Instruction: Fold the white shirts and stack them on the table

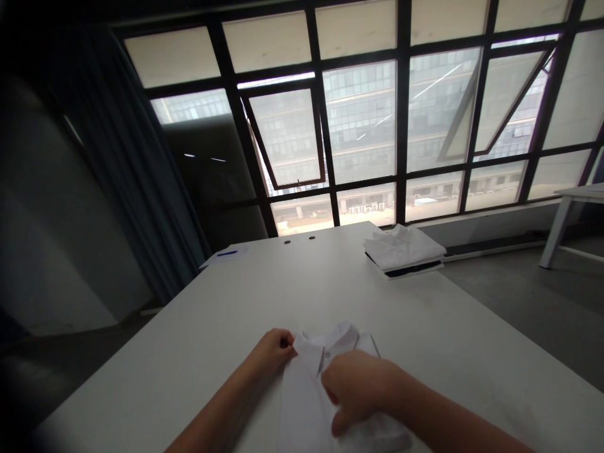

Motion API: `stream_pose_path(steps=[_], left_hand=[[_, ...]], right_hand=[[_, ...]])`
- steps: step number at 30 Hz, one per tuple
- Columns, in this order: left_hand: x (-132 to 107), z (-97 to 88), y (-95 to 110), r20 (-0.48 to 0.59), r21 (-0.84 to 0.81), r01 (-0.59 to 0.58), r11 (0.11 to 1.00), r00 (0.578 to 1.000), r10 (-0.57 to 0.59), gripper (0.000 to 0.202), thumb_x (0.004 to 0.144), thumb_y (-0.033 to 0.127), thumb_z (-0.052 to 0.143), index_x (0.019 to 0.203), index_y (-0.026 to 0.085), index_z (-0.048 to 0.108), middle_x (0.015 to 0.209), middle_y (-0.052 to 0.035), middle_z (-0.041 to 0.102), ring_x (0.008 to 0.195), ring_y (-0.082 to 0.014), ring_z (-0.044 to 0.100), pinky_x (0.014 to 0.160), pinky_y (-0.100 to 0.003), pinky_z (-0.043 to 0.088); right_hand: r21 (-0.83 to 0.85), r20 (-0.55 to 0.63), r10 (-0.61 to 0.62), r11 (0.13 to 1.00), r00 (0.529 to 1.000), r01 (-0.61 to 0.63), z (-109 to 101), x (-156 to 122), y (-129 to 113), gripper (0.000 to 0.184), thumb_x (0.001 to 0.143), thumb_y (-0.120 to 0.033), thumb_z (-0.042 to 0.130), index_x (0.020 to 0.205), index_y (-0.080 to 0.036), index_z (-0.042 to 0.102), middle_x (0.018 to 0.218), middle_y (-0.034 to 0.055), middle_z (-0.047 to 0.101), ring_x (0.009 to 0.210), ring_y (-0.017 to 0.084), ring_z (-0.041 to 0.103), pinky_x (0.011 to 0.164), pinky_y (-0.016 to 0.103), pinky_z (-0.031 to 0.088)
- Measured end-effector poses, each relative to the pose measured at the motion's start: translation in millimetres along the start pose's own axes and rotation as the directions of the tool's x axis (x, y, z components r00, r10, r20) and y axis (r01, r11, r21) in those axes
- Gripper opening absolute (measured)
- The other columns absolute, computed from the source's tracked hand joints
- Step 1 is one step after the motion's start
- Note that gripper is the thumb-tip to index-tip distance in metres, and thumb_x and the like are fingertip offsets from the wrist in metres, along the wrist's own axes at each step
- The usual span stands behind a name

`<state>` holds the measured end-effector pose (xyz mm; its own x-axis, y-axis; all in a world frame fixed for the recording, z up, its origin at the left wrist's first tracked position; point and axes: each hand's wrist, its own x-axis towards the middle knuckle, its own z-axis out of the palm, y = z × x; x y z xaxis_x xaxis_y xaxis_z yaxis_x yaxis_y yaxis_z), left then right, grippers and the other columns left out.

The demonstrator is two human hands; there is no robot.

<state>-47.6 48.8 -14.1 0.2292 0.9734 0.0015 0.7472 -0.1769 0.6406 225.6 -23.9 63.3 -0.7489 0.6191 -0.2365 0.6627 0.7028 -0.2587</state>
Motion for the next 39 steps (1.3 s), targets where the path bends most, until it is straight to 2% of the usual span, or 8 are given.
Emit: stream_pose_path(steps=[5, 13, 17, 20, 25, 29, 36, 39], left_hand=[[5, -14.3, -18, -0.144, 0.071, 0.030, 0.997, 0.989, -0.020, 0.012, 0.074, 0.028, 0.065, 0.073, 0.017, 0.069, 0.068, 0.0006, 0.068, 0.065, -0.0161, 0.060, 0.057, -0.024, 0.036], [-6, -28.3, -9, -0.468, 0.291, -0.020, 0.957, 0.869, 0.160, 0.010, 0.088, 0.021, 0.051, 0.094, 0.020, 0.060, 0.096, -0.0078, 0.061, 0.095, -0.0247, 0.056, 0.086, -0.038, 0.041], [-23, -18.3, 24, -0.200, 0.422, -0.443, 0.791, 0.806, 0.558, 0.019, 0.085, 0.026, 0.056, 0.103, 0.021, 0.061, 0.103, -0.0099, 0.062, 0.099, -0.0260, 0.057, 0.091, -0.041, 0.044], [-30, -2.9, 42, 0.011, 0.344, -0.631, 0.696, 0.744, 0.669, 0.060, 0.074, 0.035, 0.071, 0.130, 0.022, 0.054, 0.124, -0.0125, 0.061, 0.112, -0.0299, 0.056, 0.100, -0.045, 0.044], [-17, 12.1, 23, -0.031, 0.308, -0.555, 0.773, 0.806, 0.591, 0.065, 0.074, 0.007, 0.052, 0.136, 0.023, 0.054, 0.128, -0.0086, 0.066, 0.116, -0.0254, 0.061, 0.102, -0.042, 0.047], [-10, 9.8, 1, -0.119, 0.221, -0.488, 0.844, 0.846, 0.520, 0.056, 0.080, 0.006, 0.045, 0.130, 0.023, 0.060, 0.121, -0.0064, 0.071, 0.108, -0.0215, 0.067, 0.097, -0.037, 0.051], [-12, 9.0, 4, -0.115, 0.216, -0.552, 0.805, 0.805, 0.583, 0.046, 0.089, 0.014, 0.047, 0.131, 0.025, 0.061, 0.120, -0.0061, 0.071, 0.109, -0.0214, 0.067, 0.097, -0.035, 0.051], [-11, 9.6, 6, -0.113, 0.219, -0.576, 0.787, 0.787, 0.607, 0.043, 0.094, 0.018, 0.045, 0.134, 0.026, 0.058, 0.122, -0.0060, 0.071, 0.109, -0.0210, 0.067, 0.097, -0.034, 0.051]], right_hand=[[-0.093, -0.135, -0.102, 0.992, 0.986, 0.090, 47, 28, -17, 0.045, 0.072, -0.045, 0.073, 0.106, -0.016, 0.065, 0.099, 0.0118, 0.069, 0.090, 0.030, 0.064, 0.074, 0.037, 0.047], [-0.128, -0.476, 0.010, 0.989, 0.879, -0.080, 44, 65, 39, 0.021, 0.083, -0.018, 0.057, 0.104, -0.019, 0.064, 0.107, 0.0091, 0.064, 0.103, 0.026, 0.055, 0.090, 0.039, 0.039], [-0.010, -0.596, 0.055, 0.997, 0.801, -0.076, 52, 71, 49, 0.018, 0.087, -0.015, 0.054, 0.099, -0.022, 0.066, 0.103, 0.0040, 0.065, 0.101, 0.021, 0.054, 0.093, 0.036, 0.035], [0.024, -0.703, 0.094, 0.994, 0.705, -0.108, 53, 71, 51, 0.018, 0.090, -0.015, 0.052, 0.101, -0.022, 0.065, 0.103, 0.0056, 0.065, 0.104, 0.022, 0.053, 0.097, 0.038, 0.034], [0.149, -0.767, 0.185, 0.983, 0.615, -0.110, 53, 72, 55, 0.028, 0.092, -0.013, 0.045, 0.113, -0.021, 0.061, 0.118, 0.0104, 0.063, 0.108, 0.025, 0.056, 0.097, 0.041, 0.043], [0.279, -0.716, 0.205, 0.960, 0.667, 0.004, 64, 77, 52, 0.048, 0.086, -0.015, 0.048, 0.133, -0.023, 0.050, 0.142, 0.0104, 0.051, 0.117, 0.025, 0.058, 0.097, 0.039, 0.050], [0.336, -0.718, 0.175, 0.935, 0.674, 0.116, 54, 76, 58, 0.044, 0.086, -0.004, 0.038, 0.119, -0.021, 0.062, 0.119, 0.0081, 0.069, 0.114, 0.022, 0.062, 0.103, 0.037, 0.047], [0.276, -0.719, 0.134, 0.956, 0.682, 0.104, 43, 72, 57, 0.045, 0.086, -0.004, 0.040, 0.123, -0.021, 0.061, 0.125, 0.0088, 0.065, 0.117, 0.021, 0.060, 0.103, 0.035, 0.045]])
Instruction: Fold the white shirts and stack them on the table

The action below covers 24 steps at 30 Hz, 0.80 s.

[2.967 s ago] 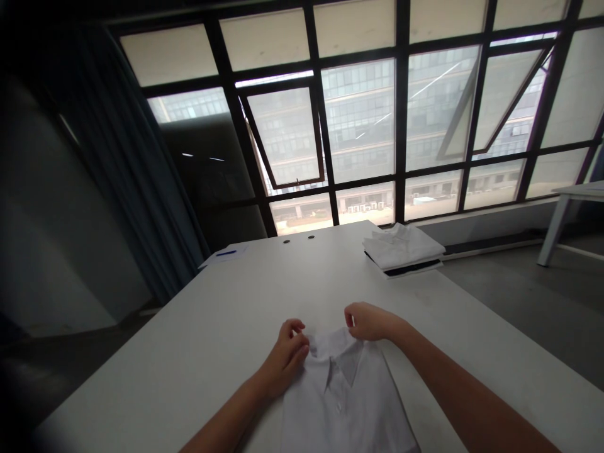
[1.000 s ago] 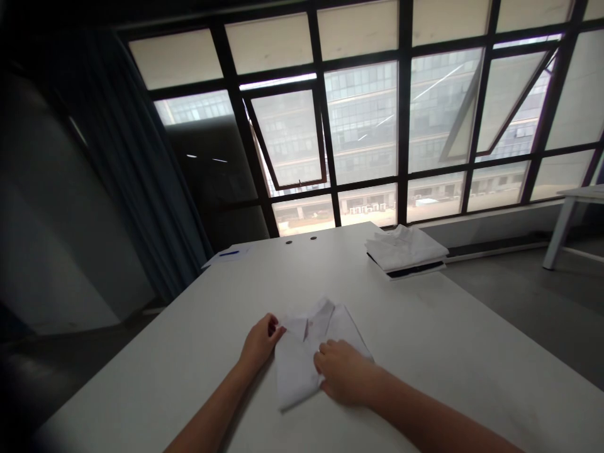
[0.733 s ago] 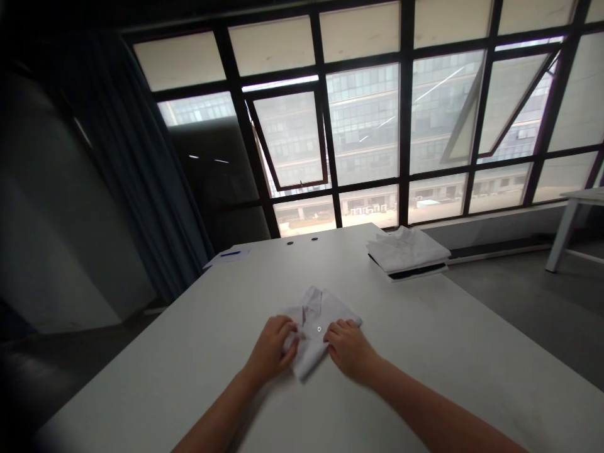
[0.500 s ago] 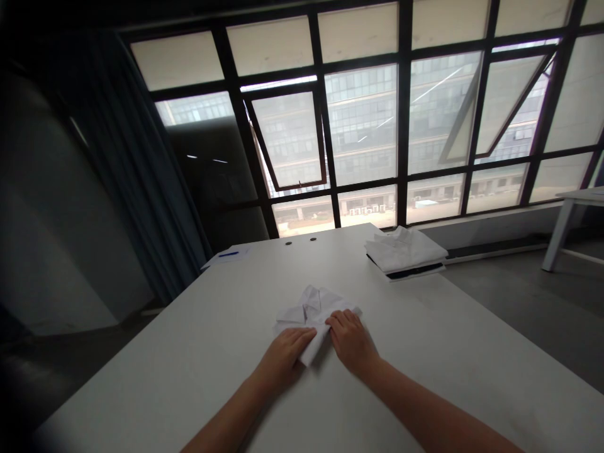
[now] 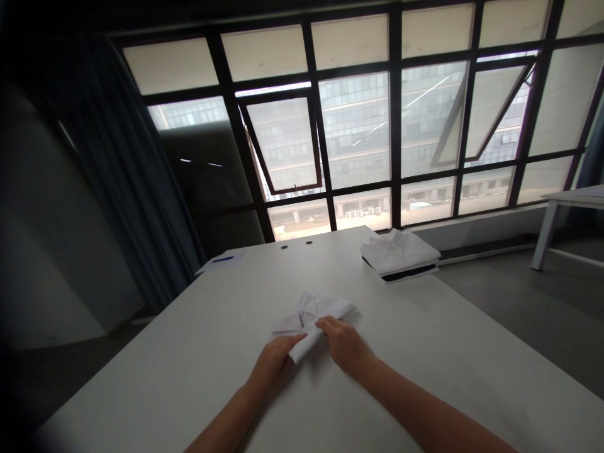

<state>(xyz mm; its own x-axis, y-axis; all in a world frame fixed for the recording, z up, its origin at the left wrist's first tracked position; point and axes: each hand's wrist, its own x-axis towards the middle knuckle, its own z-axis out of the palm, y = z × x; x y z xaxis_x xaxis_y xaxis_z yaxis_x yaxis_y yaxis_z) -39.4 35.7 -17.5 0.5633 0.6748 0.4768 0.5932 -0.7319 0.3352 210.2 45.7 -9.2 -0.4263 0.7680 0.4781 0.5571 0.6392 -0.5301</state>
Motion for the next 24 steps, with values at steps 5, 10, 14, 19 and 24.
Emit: stream_pose_path(steps=[5, 10, 14, 19, 24], left_hand=[[1, -4.7, 3, -0.044, -0.006, -0.031, 1.000, 0.999, 0.030, 0.036, 0.097, 0.021, 0.045, 0.131, 0.026, 0.058, 0.119, -0.0076, 0.070, 0.108, -0.0218, 0.066, 0.096, -0.036, 0.050], [-4, -9.0, 9, -0.252, 0.044, -0.023, 0.999, 0.967, 0.033, 0.038, 0.092, 0.024, 0.055, 0.130, 0.022, 0.053, 0.119, -0.0139, 0.063, 0.109, -0.0262, 0.060, 0.096, -0.043, 0.049], [-7, -8.5, 9, -0.332, 0.004, 0.006, 1.000, 0.943, -0.004, 0.033, 0.094, 0.022, 0.050, 0.126, 0.022, 0.049, 0.117, -0.0136, 0.060, 0.111, -0.0259, 0.058, 0.097, -0.044, 0.048], [1, -5.4, 14, -0.159, -0.035, 0.067, 0.997, 0.985, -0.072, 0.021, 0.096, 0.025, 0.047, 0.116, 0.022, 0.053, 0.106, -0.0102, 0.062, 0.100, -0.0232, 0.060, 0.091, -0.040, 0.049], [5, -3.2, 23, -0.036, -0.063, 0.101, 0.993, 0.994, -0.103, 0.022, 0.096, 0.026, 0.049, 0.116, 0.024, 0.057, 0.105, -0.0090, 0.063, 0.097, -0.0224, 0.060, 0.089, -0.038, 0.050]], right_hand=[[-0.149, 0.133, 0.060, 0.988, 0.989, -0.040, -20, 8, -16, 0.031, 0.089, -0.010, 0.044, 0.109, -0.020, 0.065, 0.111, 0.0063, 0.068, 0.102, 0.019, 0.063, 0.092, 0.029, 0.045], [-0.287, 0.132, 0.098, 0.956, 0.986, -0.057, -86, 24, -31, 0.023, 0.091, -0.016, 0.046, 0.102, -0.021, 0.066, 0.104, 0.0054, 0.069, 0.096, 0.020, 0.063, 0.087, 0.030, 0.041], [-0.365, 0.168, 0.144, 0.928, 0.975, -0.074, -164, 23, -42, 0.018, 0.091, -0.020, 0.047, 0.095, -0.023, 0.065, 0.099, 0.0048, 0.069, 0.092, 0.021, 0.063, 0.078, 0.029, 0.039], [-0.369, 0.388, 0.299, 0.917, 0.872, -0.150, -238, 13, -36, 0.012, 0.084, -0.028, 0.057, 0.078, -0.023, 0.066, 0.089, 0.0045, 0.070, 0.081, 0.023, 0.063, 0.066, 0.029, 0.037], [-0.412, 0.424, 0.463, 0.864, 0.778, -0.290, -283, 40, 16, 0.008, 0.081, -0.024, 0.060, 0.080, -0.021, 0.068, 0.072, 0.0028, 0.069, 0.066, 0.019, 0.063, 0.063, 0.028, 0.038]])
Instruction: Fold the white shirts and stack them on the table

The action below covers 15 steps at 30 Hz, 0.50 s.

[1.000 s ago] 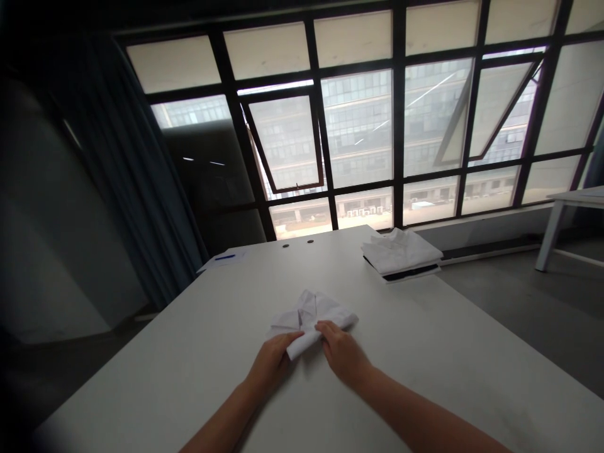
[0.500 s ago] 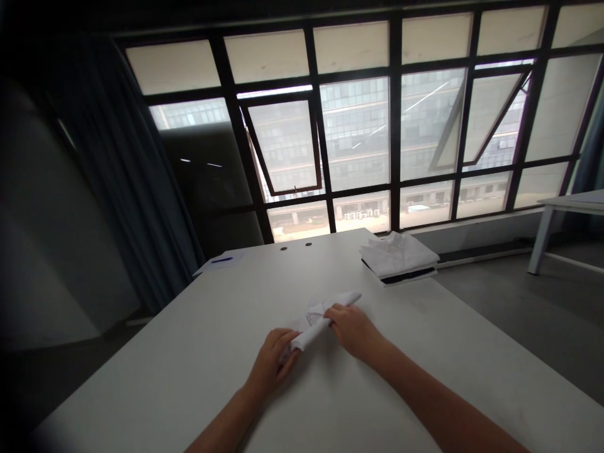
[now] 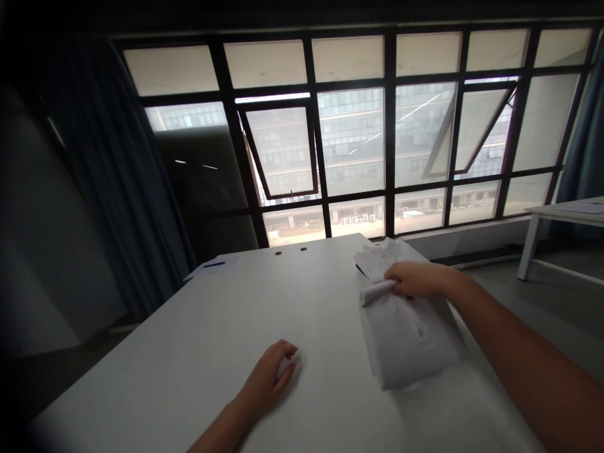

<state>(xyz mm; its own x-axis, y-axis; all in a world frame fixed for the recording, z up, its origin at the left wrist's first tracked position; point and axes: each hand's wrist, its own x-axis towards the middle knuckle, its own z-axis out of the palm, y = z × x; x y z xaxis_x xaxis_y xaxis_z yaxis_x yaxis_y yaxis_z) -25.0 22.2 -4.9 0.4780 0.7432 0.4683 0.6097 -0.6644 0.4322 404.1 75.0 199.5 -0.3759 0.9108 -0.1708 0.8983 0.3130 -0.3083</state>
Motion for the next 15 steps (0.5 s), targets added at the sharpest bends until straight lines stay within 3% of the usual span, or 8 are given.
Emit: stream_pose_path(steps=[2, 4, 6, 8, 10, 11, 15], left_hand=[[1, 0.9, 0, 0.008, -0.011, 0.020, 1.000, 1.000, -0.020, 0.022, 0.096, 0.027, 0.049, 0.116, 0.024, 0.058, 0.104, -0.0091, 0.064, 0.096, -0.0226, 0.060, 0.089, -0.038, 0.050], [2, 2.0, 0, 0.007, -0.023, 0.040, 0.999, 0.999, -0.040, 0.023, 0.096, 0.027, 0.049, 0.116, 0.024, 0.058, 0.104, -0.0093, 0.064, 0.096, -0.0229, 0.060, 0.089, -0.038, 0.051], [3, 3.3, -2, 0.013, -0.030, 0.055, 0.998, 0.998, -0.055, 0.023, 0.095, 0.028, 0.049, 0.116, 0.025, 0.059, 0.104, -0.0096, 0.065, 0.097, -0.0233, 0.061, 0.089, -0.038, 0.051], [4, 4.6, -3, 0.021, -0.028, 0.062, 0.998, 0.998, -0.061, 0.023, 0.095, 0.028, 0.050, 0.116, 0.025, 0.059, 0.104, -0.0097, 0.065, 0.097, -0.0237, 0.061, 0.090, -0.038, 0.051], [4, 5.7, -4, 0.030, -0.022, 0.065, 0.998, 0.997, -0.064, 0.024, 0.093, 0.027, 0.051, 0.116, 0.025, 0.059, 0.106, -0.0096, 0.065, 0.098, -0.0238, 0.061, 0.090, -0.038, 0.050], [5, 6.0, -4, 0.038, -0.019, 0.067, 0.998, 0.997, -0.066, 0.024, 0.093, 0.026, 0.052, 0.116, 0.025, 0.059, 0.106, -0.0094, 0.064, 0.099, -0.0237, 0.061, 0.091, -0.037, 0.050], [6, 6.4, -3, 0.074, -0.014, 0.084, 0.996, 0.994, -0.083, 0.025, 0.093, 0.023, 0.051, 0.116, 0.025, 0.058, 0.107, -0.0086, 0.063, 0.099, -0.0230, 0.060, 0.091, -0.037, 0.049]], right_hand=[[-0.043, -0.063, 0.030, 0.999, 0.998, -0.032, -23, 22, 26, 0.011, 0.084, -0.023, 0.059, 0.081, -0.019, 0.069, 0.074, 0.0033, 0.070, 0.068, 0.018, 0.063, 0.065, 0.027, 0.038], [-0.129, -0.274, 0.052, 0.988, 0.960, -0.090, -47, 46, 52, 0.014, 0.084, -0.023, 0.059, 0.087, -0.018, 0.072, 0.084, 0.0053, 0.072, 0.076, 0.019, 0.064, 0.069, 0.027, 0.039], [-0.156, -0.492, 0.069, 0.974, 0.868, -0.166, -65, 69, 74, 0.020, 0.086, -0.025, 0.059, 0.096, -0.017, 0.074, 0.095, 0.0084, 0.073, 0.087, 0.022, 0.064, 0.074, 0.028, 0.039], [-0.104, -0.638, 0.115, 0.967, 0.761, -0.234, -67, 91, 93, 0.029, 0.091, -0.030, 0.054, 0.108, -0.016, 0.073, 0.105, 0.0116, 0.073, 0.098, 0.024, 0.063, 0.080, 0.030, 0.040], [-0.026, -0.696, 0.192, 0.956, 0.692, -0.291, -51, 112, 108, 0.036, 0.095, -0.031, 0.049, 0.121, -0.016, 0.068, 0.117, 0.0142, 0.070, 0.107, 0.026, 0.062, 0.086, 0.032, 0.041], [0.001, -0.695, 0.228, 0.949, 0.682, -0.317, -35, 121, 115, 0.038, 0.095, -0.031, 0.047, 0.126, -0.017, 0.066, 0.122, 0.0150, 0.068, 0.111, 0.027, 0.060, 0.089, 0.033, 0.041], [0.050, -0.612, 0.329, 0.924, 0.719, -0.380, 48, 145, 130, 0.035, 0.090, -0.029, 0.056, 0.119, -0.016, 0.070, 0.123, 0.0156, 0.068, 0.108, 0.026, 0.063, 0.090, 0.032, 0.043]])
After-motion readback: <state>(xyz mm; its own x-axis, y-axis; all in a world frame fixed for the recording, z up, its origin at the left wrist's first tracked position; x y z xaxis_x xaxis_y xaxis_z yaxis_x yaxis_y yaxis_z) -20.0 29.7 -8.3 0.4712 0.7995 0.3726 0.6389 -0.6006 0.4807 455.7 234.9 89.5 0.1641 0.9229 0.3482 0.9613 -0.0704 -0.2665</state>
